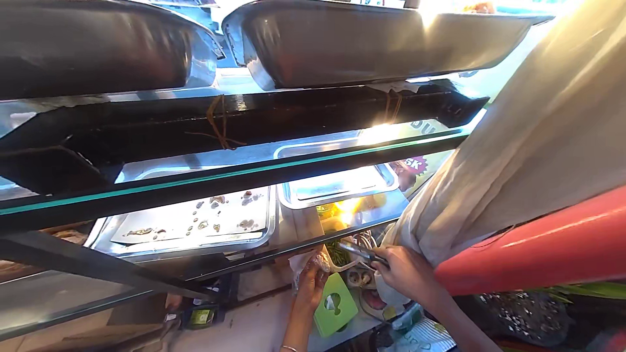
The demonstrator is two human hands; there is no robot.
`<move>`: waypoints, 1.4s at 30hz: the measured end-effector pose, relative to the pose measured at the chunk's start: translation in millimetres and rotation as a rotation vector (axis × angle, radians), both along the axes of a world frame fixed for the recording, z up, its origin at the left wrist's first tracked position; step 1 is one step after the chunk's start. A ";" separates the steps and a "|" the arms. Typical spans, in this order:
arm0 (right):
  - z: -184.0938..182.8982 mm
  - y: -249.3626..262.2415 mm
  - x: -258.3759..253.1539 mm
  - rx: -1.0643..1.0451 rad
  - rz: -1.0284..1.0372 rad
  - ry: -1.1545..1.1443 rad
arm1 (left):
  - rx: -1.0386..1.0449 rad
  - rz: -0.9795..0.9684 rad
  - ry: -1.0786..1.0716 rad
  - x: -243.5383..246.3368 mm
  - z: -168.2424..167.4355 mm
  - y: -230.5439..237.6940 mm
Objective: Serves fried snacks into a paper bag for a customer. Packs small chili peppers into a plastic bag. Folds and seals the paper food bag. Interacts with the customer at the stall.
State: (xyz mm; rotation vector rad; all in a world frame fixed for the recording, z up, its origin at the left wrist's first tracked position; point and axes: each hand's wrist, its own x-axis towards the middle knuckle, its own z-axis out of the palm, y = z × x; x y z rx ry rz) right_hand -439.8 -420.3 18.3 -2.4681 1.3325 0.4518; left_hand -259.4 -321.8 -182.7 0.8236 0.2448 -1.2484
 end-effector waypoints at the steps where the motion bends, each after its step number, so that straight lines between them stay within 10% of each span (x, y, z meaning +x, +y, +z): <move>1: 5.2 -2.1 12.8 0.023 -0.037 0.080 | 0.016 0.003 -0.005 0.9 -2.3 2.0; 9: -73.4 -17.6 100.6 0.162 0.086 0.394 | 0.039 -0.072 -0.079 -1.0 -0.2 13.6; 23: -25.3 -38.0 -18.1 0.284 -0.065 -0.241 | -0.018 -0.134 0.008 -10.2 4.1 0.2; 42: -32.4 -18.9 -22.2 0.154 -0.102 -0.387 | -0.256 -0.098 0.304 -6.4 6.5 -5.9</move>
